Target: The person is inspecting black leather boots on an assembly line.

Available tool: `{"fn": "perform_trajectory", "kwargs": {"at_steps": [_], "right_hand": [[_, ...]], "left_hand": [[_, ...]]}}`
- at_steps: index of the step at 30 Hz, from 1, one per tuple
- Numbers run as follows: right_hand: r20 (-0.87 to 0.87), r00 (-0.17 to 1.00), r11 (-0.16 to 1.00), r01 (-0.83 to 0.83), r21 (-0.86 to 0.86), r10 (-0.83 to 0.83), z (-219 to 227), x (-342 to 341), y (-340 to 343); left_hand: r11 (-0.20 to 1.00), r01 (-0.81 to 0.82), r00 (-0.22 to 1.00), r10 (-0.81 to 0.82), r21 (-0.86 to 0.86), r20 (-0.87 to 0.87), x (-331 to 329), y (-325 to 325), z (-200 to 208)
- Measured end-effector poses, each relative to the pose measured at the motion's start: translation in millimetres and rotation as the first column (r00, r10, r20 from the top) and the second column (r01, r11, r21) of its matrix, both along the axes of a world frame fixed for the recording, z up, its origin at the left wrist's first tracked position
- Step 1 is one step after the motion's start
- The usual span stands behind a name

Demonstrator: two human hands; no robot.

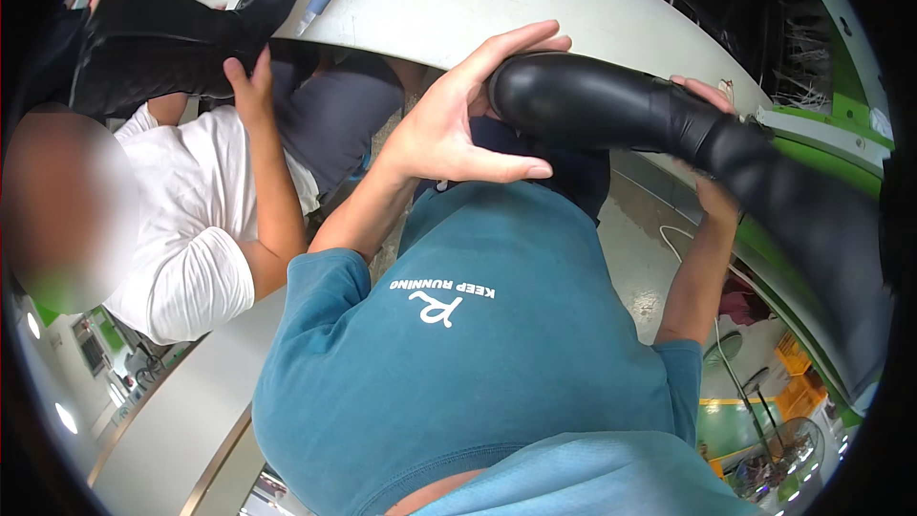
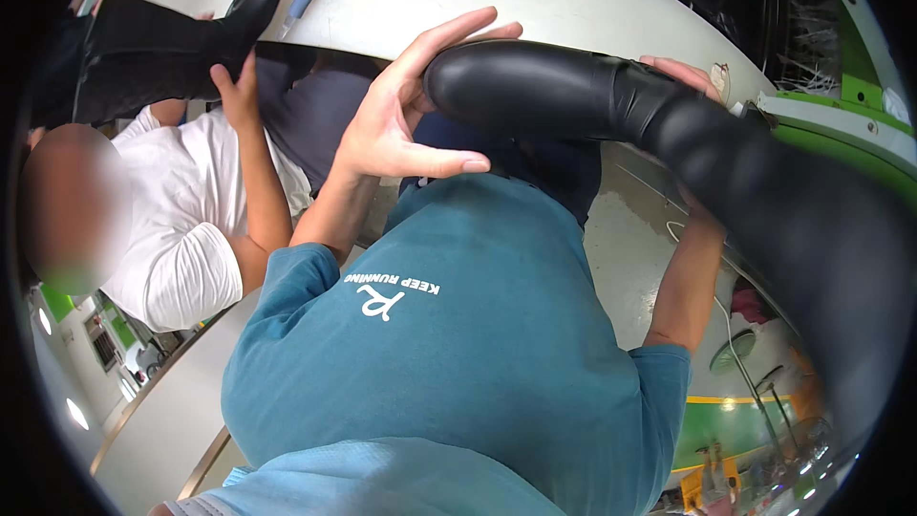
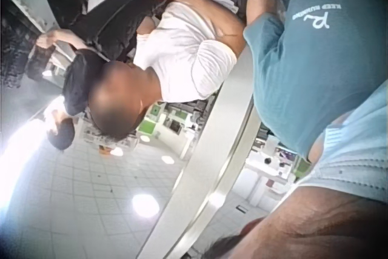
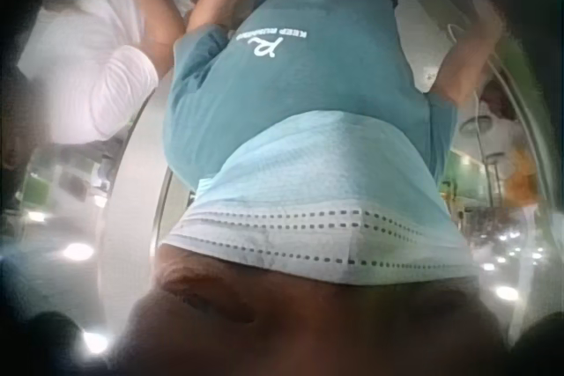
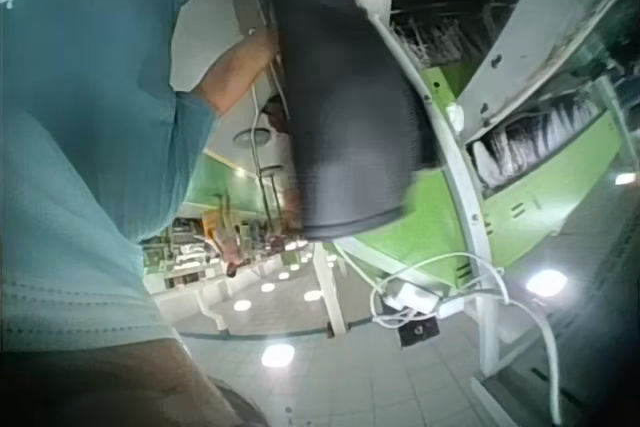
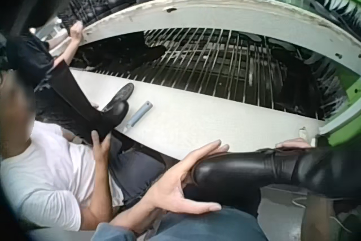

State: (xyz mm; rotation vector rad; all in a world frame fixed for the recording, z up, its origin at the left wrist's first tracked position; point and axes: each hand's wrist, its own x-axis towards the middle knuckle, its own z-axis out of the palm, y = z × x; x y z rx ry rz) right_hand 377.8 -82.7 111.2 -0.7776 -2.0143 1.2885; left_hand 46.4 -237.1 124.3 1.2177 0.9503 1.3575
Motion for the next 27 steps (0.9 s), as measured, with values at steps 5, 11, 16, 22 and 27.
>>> {"fn": "perform_trajectory", "kwargs": {"at_steps": [5, 11, 16, 22, 27], "right_hand": [[-0.209, 0.952, 0.888, 0.109, -0.446, -0.222, -44, 2, -9], [0.05, 0.962, 0.713, 0.233, -0.661, -0.268, -35, -20, 17], [0.251, 0.927, 0.959, 0.253, 0.131, -0.279, -1, -40, 20], [0.257, 0.966, 0.817, -0.157, 0.556, 0.011, 11, -77, -39], [0.114, 0.993, 0.741, -0.054, 0.669, -0.03, -22, -82, -42]], "left_hand": [[1.0, -0.016, 0.993, 0.015, -0.007, -0.118, -17, -11, -22], [0.987, -0.087, 0.977, 0.058, -0.136, -0.204, -14, -7, -44], [0.951, -0.192, 0.819, 0.291, 0.241, -0.495, -14, 9, -82], [0.922, -0.179, 0.729, 0.358, 0.342, -0.583, -10, 10, -86], [0.903, -0.141, 0.822, 0.335, 0.405, -0.46, 2, 25, -77]]}}
